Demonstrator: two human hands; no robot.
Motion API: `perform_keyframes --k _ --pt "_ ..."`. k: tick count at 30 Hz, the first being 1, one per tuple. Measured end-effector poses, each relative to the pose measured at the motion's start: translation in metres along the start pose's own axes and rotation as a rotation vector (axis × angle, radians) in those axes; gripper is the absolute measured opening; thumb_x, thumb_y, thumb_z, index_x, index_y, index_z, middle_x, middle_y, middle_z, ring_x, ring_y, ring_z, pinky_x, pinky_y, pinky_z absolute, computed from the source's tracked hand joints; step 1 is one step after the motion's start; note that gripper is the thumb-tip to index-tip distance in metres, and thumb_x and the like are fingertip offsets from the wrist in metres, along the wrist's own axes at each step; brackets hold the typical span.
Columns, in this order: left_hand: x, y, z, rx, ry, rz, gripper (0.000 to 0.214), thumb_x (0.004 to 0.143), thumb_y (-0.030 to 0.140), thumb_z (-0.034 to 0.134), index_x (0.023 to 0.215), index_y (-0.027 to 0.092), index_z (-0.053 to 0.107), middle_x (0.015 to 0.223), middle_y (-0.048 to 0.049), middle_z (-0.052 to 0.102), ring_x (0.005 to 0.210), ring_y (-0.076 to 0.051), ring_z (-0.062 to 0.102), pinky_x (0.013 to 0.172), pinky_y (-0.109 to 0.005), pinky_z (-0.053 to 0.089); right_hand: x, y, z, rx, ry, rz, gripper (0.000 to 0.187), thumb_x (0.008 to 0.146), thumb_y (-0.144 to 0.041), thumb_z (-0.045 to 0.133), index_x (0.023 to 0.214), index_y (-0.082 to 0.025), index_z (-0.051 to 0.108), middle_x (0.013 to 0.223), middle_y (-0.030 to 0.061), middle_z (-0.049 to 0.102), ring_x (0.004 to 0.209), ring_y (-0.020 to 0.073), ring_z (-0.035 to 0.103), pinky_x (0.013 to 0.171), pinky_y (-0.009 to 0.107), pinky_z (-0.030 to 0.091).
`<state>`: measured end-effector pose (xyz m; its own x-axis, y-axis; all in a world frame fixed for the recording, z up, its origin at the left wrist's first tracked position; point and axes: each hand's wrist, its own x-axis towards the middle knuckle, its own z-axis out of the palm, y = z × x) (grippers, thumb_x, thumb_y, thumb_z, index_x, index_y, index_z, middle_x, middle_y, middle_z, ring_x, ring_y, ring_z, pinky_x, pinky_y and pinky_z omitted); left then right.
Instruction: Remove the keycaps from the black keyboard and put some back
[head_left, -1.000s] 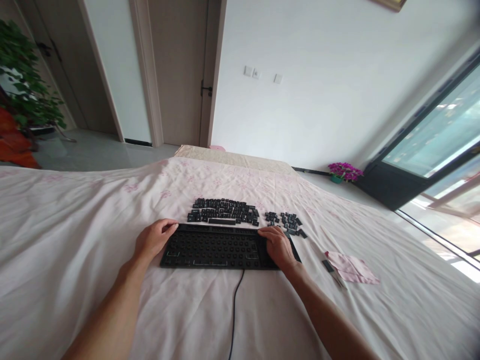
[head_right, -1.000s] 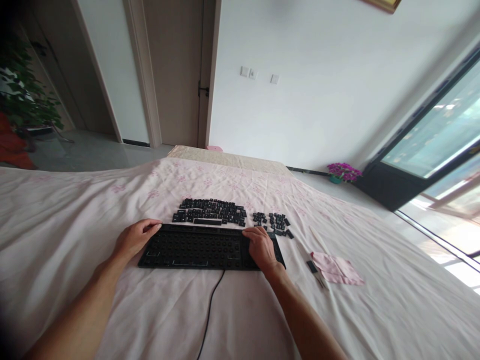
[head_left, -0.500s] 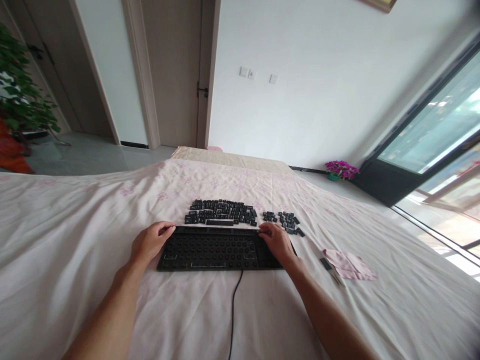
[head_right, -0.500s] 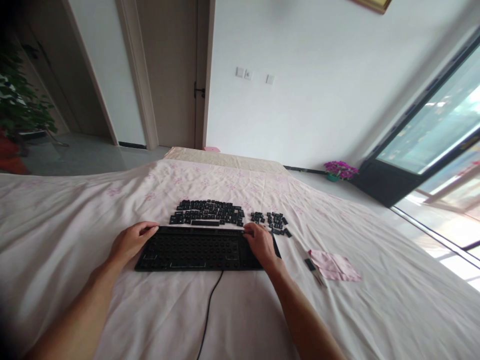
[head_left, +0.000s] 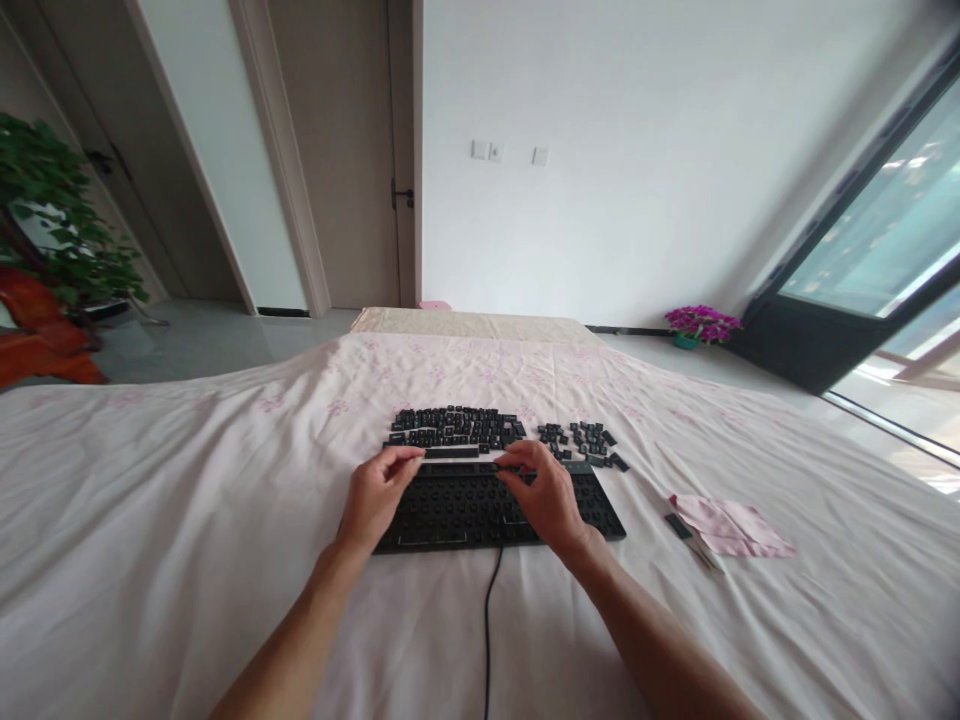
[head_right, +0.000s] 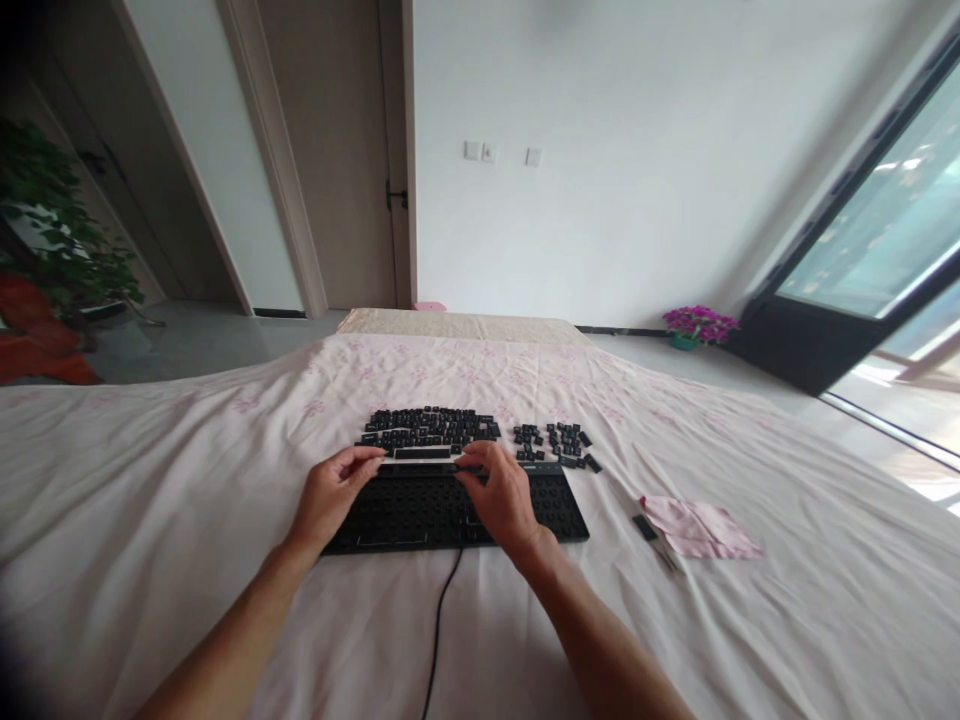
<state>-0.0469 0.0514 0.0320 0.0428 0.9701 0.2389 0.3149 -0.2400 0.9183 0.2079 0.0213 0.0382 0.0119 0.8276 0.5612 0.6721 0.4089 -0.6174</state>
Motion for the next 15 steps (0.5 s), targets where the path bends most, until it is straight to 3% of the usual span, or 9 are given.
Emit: perform_keyframes --k 5,15 --pt "-0.018 0.026 0.035 -0.321 -0.174 -0.156 0.036 0.080 0.049 0.064 0.103 0.021 0.069 0.100 -0.0079 0.073 0.089 -0.020 0.068 0.072 -0.028 0.050 -0.001 -0.019 0.010 0.033 -0.008 -0.057 0.019 0.080 -0.024 0.066 0.098 -0.023 0.060 0.093 0.0035 0.071 0.086 0.0187 0.067 0.079 0.032 0.053" --pt "-0.028 0.027 0.051 -0.549 -0.162 -0.323 0.040 0.065 0.048 0.077 0.089 0.018 0.067 0.083 -0.0069 0.071 0.076 -0.018 0.067 0.062 -0.025 0.049 -0.008 -0.036 0.019 0.017 -0.054 -0.119 0.013 0.080 -0.016 0.065 0.089 -0.024 0.065 0.085 0.0021 0.069 0.083 0.0180 0.063 0.075 0.029 0.051"
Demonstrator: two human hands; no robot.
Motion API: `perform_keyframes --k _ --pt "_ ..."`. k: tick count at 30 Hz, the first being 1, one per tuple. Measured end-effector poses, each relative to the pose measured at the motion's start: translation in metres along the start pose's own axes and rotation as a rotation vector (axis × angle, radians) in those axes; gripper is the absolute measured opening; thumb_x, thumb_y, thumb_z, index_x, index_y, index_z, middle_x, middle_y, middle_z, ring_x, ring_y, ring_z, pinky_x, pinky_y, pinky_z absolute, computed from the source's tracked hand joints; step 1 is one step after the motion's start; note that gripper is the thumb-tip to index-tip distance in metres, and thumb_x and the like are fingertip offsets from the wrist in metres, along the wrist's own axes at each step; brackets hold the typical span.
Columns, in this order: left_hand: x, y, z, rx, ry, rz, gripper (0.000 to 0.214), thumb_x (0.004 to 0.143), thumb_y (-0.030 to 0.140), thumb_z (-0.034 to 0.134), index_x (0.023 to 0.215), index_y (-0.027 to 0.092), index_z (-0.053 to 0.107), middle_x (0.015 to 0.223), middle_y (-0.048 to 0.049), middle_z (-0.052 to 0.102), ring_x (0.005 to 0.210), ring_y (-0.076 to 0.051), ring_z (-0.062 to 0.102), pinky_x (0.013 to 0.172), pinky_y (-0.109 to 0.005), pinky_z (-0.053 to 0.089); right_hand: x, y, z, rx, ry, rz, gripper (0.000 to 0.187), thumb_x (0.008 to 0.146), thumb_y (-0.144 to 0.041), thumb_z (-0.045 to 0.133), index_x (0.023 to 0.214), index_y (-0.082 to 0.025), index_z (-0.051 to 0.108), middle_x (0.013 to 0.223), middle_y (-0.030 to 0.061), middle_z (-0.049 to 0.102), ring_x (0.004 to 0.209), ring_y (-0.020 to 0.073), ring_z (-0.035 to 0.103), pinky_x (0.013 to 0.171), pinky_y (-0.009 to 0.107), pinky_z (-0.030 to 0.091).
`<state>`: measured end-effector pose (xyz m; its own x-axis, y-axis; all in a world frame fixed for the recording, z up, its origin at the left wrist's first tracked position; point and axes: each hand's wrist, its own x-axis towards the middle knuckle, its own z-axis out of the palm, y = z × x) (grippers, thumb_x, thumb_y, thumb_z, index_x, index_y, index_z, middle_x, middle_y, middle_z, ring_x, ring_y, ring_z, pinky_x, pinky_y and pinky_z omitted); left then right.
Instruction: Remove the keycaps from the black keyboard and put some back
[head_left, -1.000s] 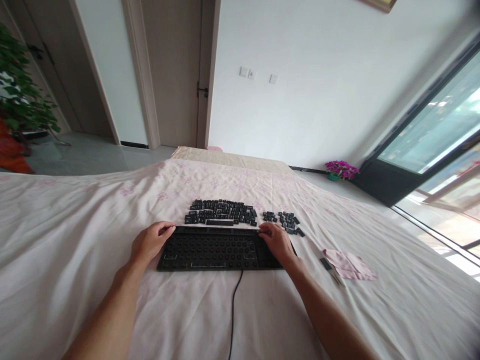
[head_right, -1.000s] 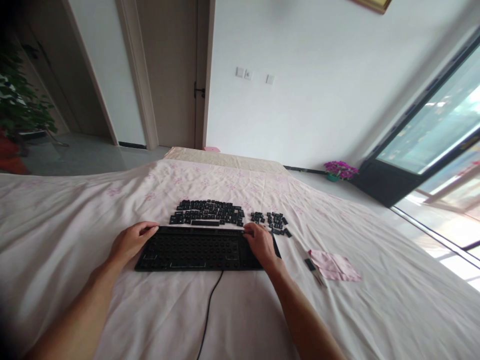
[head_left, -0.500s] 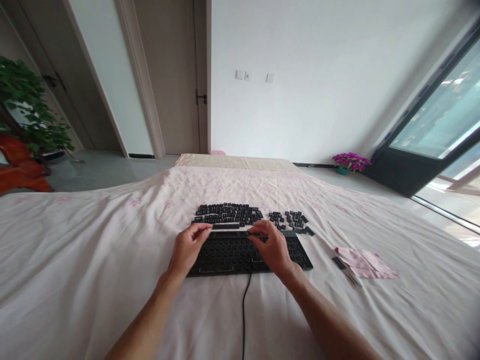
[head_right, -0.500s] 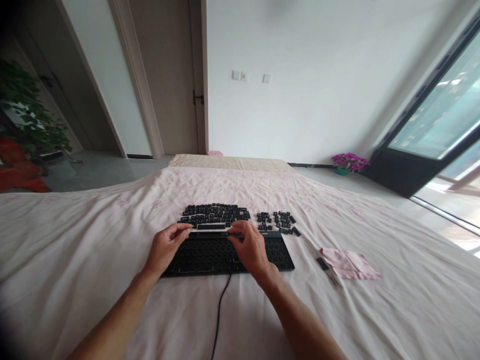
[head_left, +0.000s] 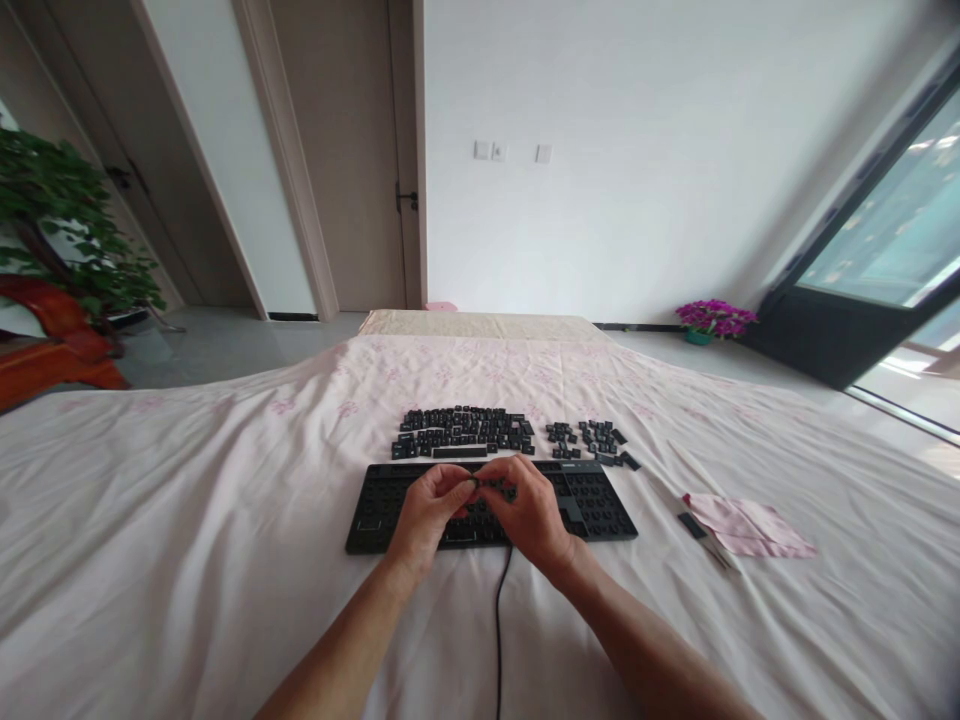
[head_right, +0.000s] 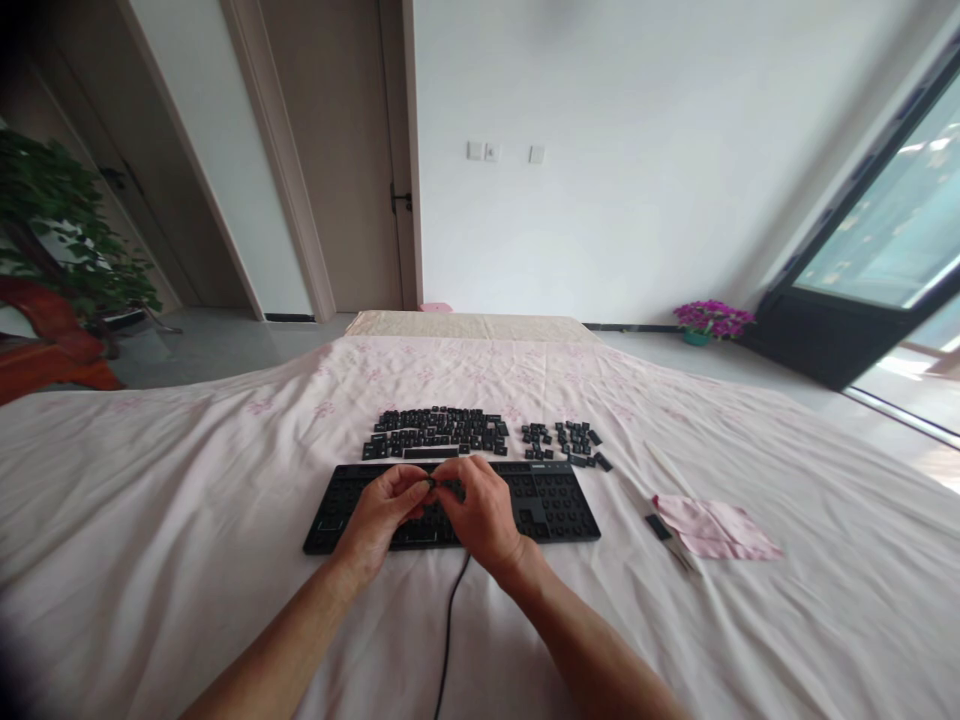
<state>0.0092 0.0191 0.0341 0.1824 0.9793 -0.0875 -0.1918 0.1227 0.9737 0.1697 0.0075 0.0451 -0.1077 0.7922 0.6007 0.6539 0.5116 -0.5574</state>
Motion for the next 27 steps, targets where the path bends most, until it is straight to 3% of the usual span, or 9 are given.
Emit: perform_keyframes --k 7,9,12,16,27 --pt "0.003 0.000 -0.002 0.010 -0.005 0.006 0.036 0.060 0.044 0.081 0.079 0.018 0.066 0.073 -0.0031 0.068 0.068 -0.016 0.063 0.061 -0.027 0.048 -0.001 -0.001 0.001 0.101 -0.066 -0.072 0.021 0.088 -0.021 0.060 0.103 -0.029 0.073 0.093 0.0030 0.071 0.088 0.0189 0.063 0.082 0.033 0.051" --pt "0.002 0.000 -0.002 0.015 -0.012 0.024 0.032 0.062 0.041 0.081 0.079 0.019 0.066 0.073 -0.0024 0.068 0.068 -0.015 0.063 0.062 -0.026 0.048 -0.002 0.001 0.005 0.223 -0.029 0.016 0.018 0.086 -0.023 0.063 0.099 -0.029 0.075 0.091 0.0030 0.071 0.087 0.0188 0.064 0.080 0.033 0.052" --pt "0.000 0.003 -0.002 0.048 -0.028 0.092 0.029 0.069 0.040 0.076 0.086 0.018 0.067 0.079 -0.0036 0.069 0.073 -0.016 0.065 0.065 -0.026 0.050 -0.004 0.003 0.013 0.537 0.014 0.280 0.013 0.079 -0.028 0.070 0.090 -0.026 0.076 0.082 0.0025 0.072 0.077 0.0184 0.065 0.070 0.031 0.053" --pt "-0.005 0.007 0.000 0.137 -0.023 0.189 0.027 0.080 0.041 0.065 0.092 0.016 0.069 0.081 -0.0054 0.071 0.076 -0.018 0.066 0.068 -0.028 0.053 -0.005 -0.001 0.018 0.900 0.015 0.578 0.020 0.070 -0.033 0.078 0.086 -0.021 0.077 0.073 0.0025 0.072 0.064 0.0155 0.062 0.058 0.027 0.047" --pt "-0.008 0.015 0.001 0.247 0.009 0.176 0.031 0.079 0.040 0.066 0.093 0.013 0.072 0.079 -0.0071 0.074 0.071 -0.018 0.068 0.059 -0.023 0.052 -0.008 -0.007 0.020 1.189 0.043 0.785 0.026 0.063 -0.028 0.084 0.086 -0.017 0.078 0.067 0.0028 0.071 0.062 0.0120 0.060 0.056 0.022 0.040"
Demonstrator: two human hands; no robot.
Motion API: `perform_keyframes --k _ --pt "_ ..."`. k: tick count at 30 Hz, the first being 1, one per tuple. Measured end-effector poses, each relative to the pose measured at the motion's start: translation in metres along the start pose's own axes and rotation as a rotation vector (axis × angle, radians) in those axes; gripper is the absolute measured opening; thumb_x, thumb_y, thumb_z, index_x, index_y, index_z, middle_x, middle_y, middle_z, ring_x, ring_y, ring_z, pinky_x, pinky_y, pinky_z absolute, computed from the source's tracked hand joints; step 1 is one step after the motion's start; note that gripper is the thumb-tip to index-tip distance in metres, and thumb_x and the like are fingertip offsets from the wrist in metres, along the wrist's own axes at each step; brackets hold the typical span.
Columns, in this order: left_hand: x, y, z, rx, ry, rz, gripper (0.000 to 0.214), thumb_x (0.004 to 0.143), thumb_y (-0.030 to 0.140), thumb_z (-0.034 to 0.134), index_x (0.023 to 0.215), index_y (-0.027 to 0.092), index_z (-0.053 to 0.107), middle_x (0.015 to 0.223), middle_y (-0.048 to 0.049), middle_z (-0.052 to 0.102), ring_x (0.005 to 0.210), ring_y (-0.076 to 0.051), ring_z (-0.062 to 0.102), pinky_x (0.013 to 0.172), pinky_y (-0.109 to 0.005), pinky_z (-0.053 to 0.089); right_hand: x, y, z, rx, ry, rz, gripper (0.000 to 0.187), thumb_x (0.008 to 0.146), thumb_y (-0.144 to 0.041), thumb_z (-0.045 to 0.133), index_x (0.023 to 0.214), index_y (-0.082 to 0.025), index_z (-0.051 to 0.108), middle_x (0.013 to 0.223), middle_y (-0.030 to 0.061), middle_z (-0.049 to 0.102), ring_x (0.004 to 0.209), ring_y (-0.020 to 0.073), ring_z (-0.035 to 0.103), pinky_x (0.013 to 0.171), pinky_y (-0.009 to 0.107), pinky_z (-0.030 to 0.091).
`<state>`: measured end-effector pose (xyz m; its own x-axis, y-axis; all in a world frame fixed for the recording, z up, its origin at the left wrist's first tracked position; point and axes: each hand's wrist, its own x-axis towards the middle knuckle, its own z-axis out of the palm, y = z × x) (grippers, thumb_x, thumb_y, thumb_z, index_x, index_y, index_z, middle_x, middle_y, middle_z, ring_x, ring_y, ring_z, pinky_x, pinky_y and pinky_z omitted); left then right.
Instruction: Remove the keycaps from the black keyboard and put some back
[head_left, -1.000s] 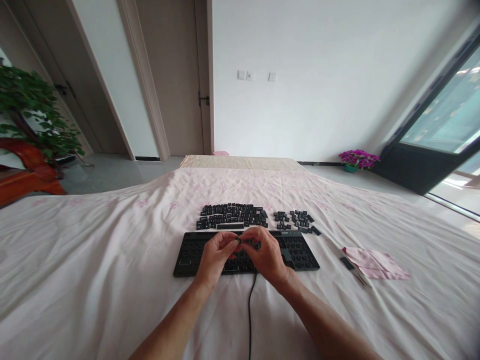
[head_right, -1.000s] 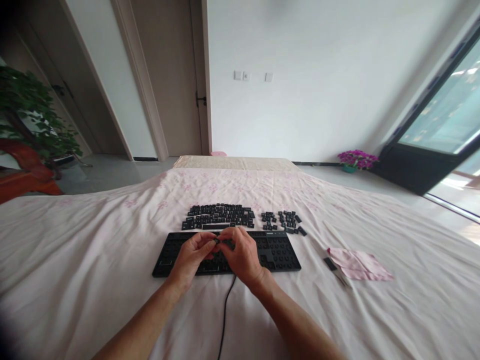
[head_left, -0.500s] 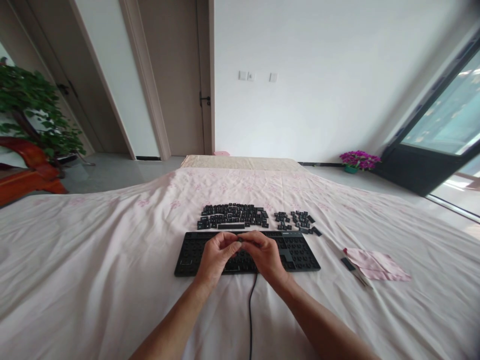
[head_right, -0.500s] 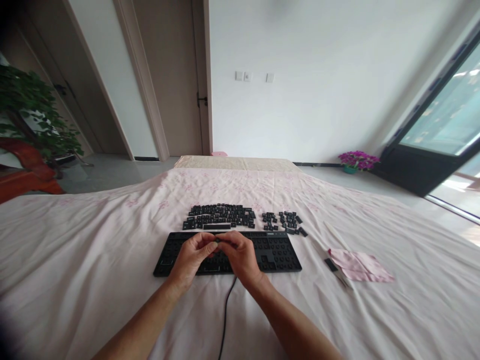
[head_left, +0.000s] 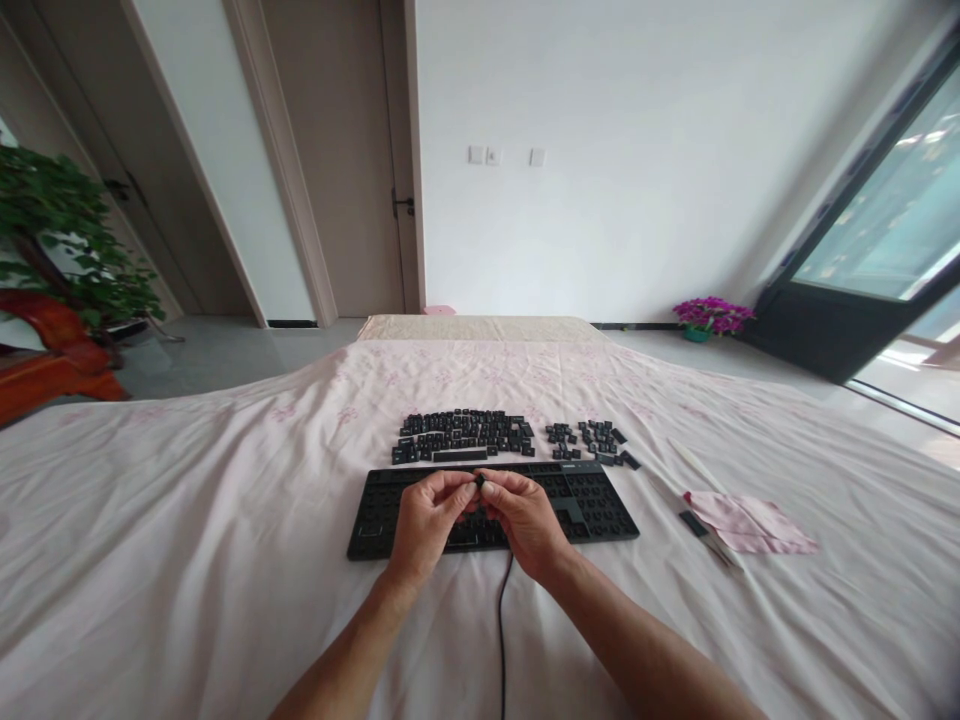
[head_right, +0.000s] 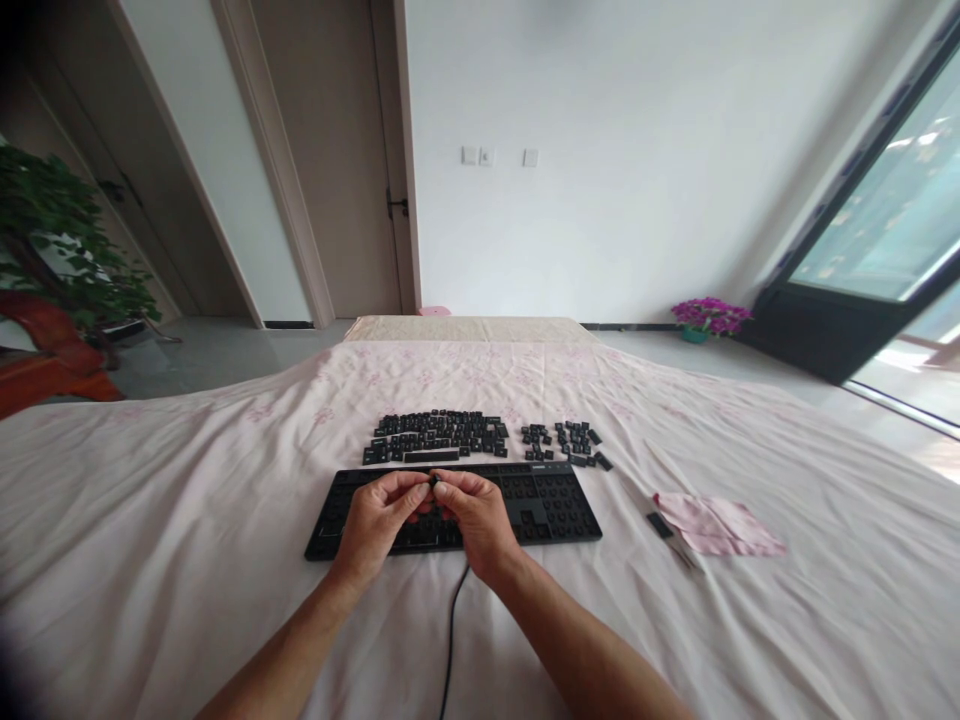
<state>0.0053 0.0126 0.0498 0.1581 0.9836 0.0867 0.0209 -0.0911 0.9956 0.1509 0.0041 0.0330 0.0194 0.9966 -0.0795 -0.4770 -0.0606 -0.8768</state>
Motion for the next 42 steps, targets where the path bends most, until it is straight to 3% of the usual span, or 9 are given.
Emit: perform_keyframes --k 12,22,25,28,31,35,38,42 --pt "0.002 -0.004 -0.001 0.052 0.002 -0.091 0.037 0.078 0.047 0.065 0.090 0.013 0.073 0.078 -0.0084 0.075 0.066 -0.017 0.068 0.056 -0.022 0.051 0.002 0.007 -0.002 0.087 0.011 0.106 0.029 0.058 -0.028 0.087 0.082 -0.014 0.076 0.067 0.0018 0.067 0.058 0.0076 0.053 0.051 0.017 0.039" --pt "-0.002 -0.017 0.007 0.088 0.071 0.031 0.030 0.080 0.044 0.063 0.088 0.016 0.072 0.079 -0.0059 0.074 0.068 -0.018 0.069 0.062 -0.025 0.054 -0.001 0.014 -0.001 -0.037 0.111 0.056 0.032 0.056 -0.034 0.086 0.079 -0.014 0.075 0.064 0.0012 0.065 0.056 0.0093 0.053 0.044 0.018 0.037" --pt "0.000 -0.022 0.004 0.113 0.037 0.039 0.031 0.081 0.044 0.061 0.091 0.017 0.071 0.081 -0.0053 0.075 0.069 -0.019 0.070 0.063 -0.026 0.054 0.004 0.007 -0.009 -0.186 0.101 -0.021 0.027 0.060 -0.036 0.082 0.078 -0.016 0.075 0.062 0.0003 0.065 0.055 0.0104 0.053 0.045 0.020 0.038" --pt "0.010 -0.026 -0.015 0.292 0.074 0.135 0.028 0.082 0.043 0.059 0.093 0.020 0.072 0.087 -0.0037 0.075 0.078 -0.019 0.070 0.073 -0.027 0.053 0.021 -0.013 -0.036 -0.517 0.142 -0.163 0.025 0.063 -0.036 0.078 0.080 -0.018 0.076 0.065 0.0012 0.068 0.059 0.0139 0.057 0.052 0.024 0.043" --pt "0.024 -0.034 -0.050 0.548 0.276 0.198 0.027 0.084 0.040 0.056 0.098 0.024 0.072 0.096 -0.0029 0.075 0.084 -0.019 0.069 0.079 -0.028 0.052 0.043 -0.039 -0.077 -0.844 0.252 -0.315 0.023 0.069 -0.037 0.072 0.083 -0.021 0.077 0.081 0.0032 0.074 0.077 0.0198 0.065 0.070 0.029 0.048" --pt "0.038 -0.052 -0.091 0.803 0.419 0.150 0.028 0.084 0.036 0.052 0.103 0.025 0.070 0.111 -0.0032 0.071 0.096 -0.022 0.066 0.085 -0.031 0.050 0.057 -0.060 -0.117 -1.268 0.288 -0.330 0.017 0.074 -0.034 0.066 0.082 -0.025 0.077 0.088 0.0013 0.075 0.085 0.0209 0.066 0.079 0.031 0.046" --pt "0.042 -0.064 -0.105 0.807 0.386 0.077 0.032 0.083 0.039 0.053 0.105 0.023 0.069 0.113 -0.0047 0.070 0.101 -0.023 0.065 0.085 -0.030 0.050 0.056 -0.062 -0.125 -1.416 0.224 -0.304 0.017 0.077 -0.032 0.064 0.085 -0.026 0.077 0.090 0.0007 0.075 0.087 0.0203 0.067 0.080 0.030 0.045" --pt "0.046 -0.077 -0.112 0.681 0.337 -0.011 0.035 0.080 0.042 0.056 0.106 0.023 0.069 0.112 -0.0043 0.071 0.101 -0.023 0.066 0.087 -0.029 0.049 0.053 -0.057 -0.120 -1.531 0.159 -0.277 0.017 0.079 -0.030 0.062 0.086 -0.025 0.077 0.094 0.0006 0.074 0.090 0.0194 0.066 0.081 0.029 0.045"
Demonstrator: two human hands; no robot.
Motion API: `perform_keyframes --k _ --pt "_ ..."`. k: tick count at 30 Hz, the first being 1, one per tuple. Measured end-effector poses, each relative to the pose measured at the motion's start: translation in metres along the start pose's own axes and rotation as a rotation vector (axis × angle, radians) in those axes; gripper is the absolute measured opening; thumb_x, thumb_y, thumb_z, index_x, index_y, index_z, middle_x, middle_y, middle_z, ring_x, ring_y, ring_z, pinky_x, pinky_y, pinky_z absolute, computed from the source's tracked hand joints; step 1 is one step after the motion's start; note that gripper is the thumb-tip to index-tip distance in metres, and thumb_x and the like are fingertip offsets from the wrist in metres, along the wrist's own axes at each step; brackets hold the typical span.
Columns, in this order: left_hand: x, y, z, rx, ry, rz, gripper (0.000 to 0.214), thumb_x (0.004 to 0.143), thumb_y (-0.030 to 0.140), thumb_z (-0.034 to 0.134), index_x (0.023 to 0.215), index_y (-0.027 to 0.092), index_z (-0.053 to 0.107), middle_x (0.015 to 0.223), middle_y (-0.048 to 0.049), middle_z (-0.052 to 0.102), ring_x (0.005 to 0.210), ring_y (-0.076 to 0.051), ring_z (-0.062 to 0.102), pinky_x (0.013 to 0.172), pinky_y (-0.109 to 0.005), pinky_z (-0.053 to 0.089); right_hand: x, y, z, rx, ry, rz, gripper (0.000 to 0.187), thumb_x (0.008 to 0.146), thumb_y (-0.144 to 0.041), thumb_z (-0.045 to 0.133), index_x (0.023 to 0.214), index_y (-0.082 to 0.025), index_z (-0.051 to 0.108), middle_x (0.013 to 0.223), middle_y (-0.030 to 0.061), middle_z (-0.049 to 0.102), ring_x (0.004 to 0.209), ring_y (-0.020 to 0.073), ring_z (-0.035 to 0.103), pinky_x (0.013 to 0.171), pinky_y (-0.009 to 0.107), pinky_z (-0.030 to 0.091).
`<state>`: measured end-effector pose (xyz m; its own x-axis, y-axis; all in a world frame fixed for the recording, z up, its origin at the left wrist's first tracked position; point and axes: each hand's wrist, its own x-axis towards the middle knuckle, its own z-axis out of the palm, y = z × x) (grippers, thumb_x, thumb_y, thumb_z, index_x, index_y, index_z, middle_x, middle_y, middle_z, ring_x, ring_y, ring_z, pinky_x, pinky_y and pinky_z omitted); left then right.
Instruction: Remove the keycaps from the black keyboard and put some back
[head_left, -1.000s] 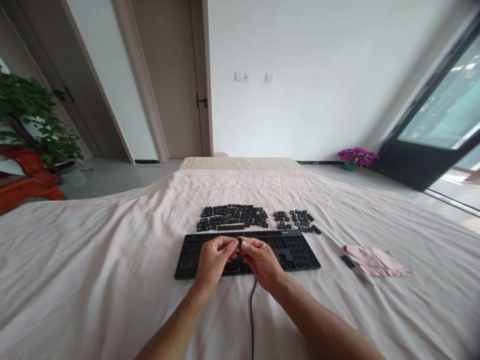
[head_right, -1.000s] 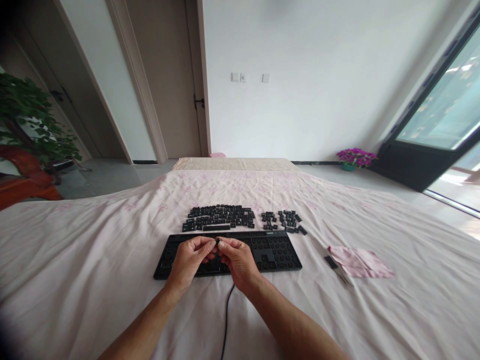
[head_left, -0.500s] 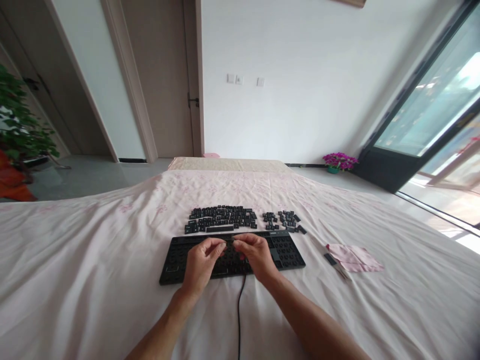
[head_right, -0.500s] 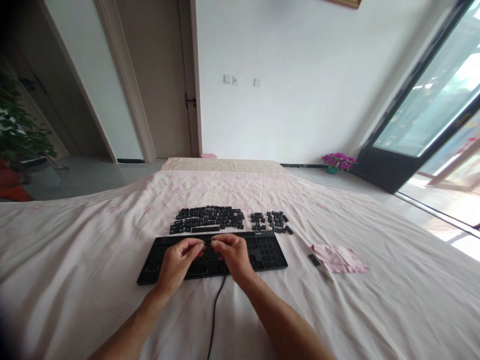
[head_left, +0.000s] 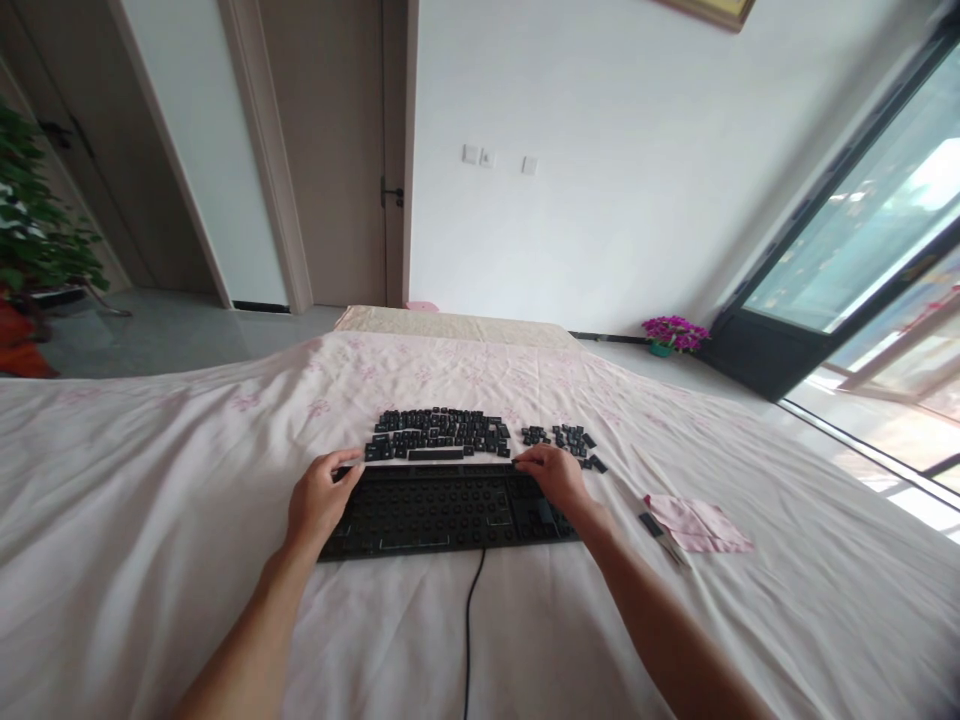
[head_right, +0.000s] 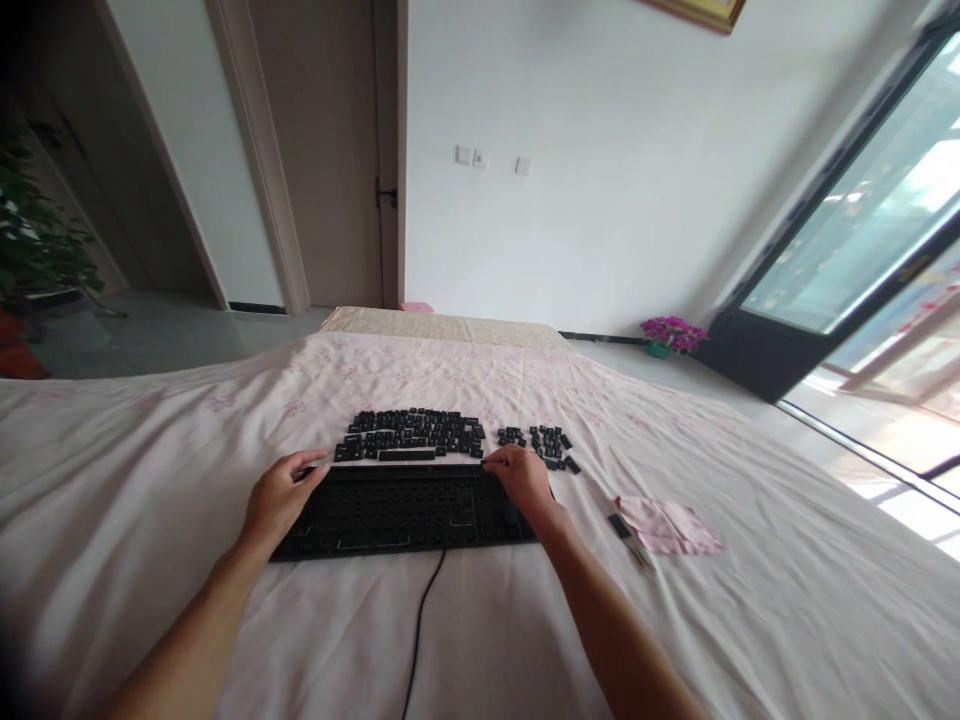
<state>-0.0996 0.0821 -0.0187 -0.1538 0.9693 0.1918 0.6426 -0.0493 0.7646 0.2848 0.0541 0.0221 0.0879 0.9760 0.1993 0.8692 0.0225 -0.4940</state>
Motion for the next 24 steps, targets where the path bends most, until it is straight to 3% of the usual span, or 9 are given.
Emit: perform_keyframes --k 4,9,24 --pt "0.005 -0.012 0.000 -0.138 -0.065 -0.021 0.036 0.077 0.040 0.058 0.105 0.021 0.071 0.109 -0.0040 0.073 0.100 -0.022 0.067 0.086 -0.027 0.050 0.000 -0.004 0.003 -0.099 -0.045 -0.053 0.017 0.081 -0.029 0.062 0.089 -0.026 0.076 0.096 0.0006 0.074 0.092 0.0184 0.065 0.081 0.027 0.044" --pt "0.006 -0.020 -0.004 -0.146 -0.125 -0.022 0.037 0.076 0.041 0.059 0.106 0.021 0.070 0.108 -0.0035 0.074 0.095 -0.022 0.068 0.083 -0.028 0.051 0.001 -0.003 0.005 -0.146 -0.057 -0.098 0.016 0.082 -0.029 0.062 0.090 -0.025 0.076 0.094 0.0006 0.073 0.090 0.0182 0.065 0.078 0.026 0.043" --pt "0.004 -0.018 -0.005 -0.019 -0.105 -0.018 0.032 0.079 0.043 0.056 0.102 0.026 0.071 0.106 -0.0006 0.073 0.096 -0.022 0.067 0.085 -0.030 0.049 -0.007 -0.024 -0.006 -0.378 -0.150 -0.295 0.026 0.094 -0.023 0.048 0.088 -0.021 0.074 0.089 0.0042 0.068 0.090 0.0161 0.060 0.076 0.024 0.037"
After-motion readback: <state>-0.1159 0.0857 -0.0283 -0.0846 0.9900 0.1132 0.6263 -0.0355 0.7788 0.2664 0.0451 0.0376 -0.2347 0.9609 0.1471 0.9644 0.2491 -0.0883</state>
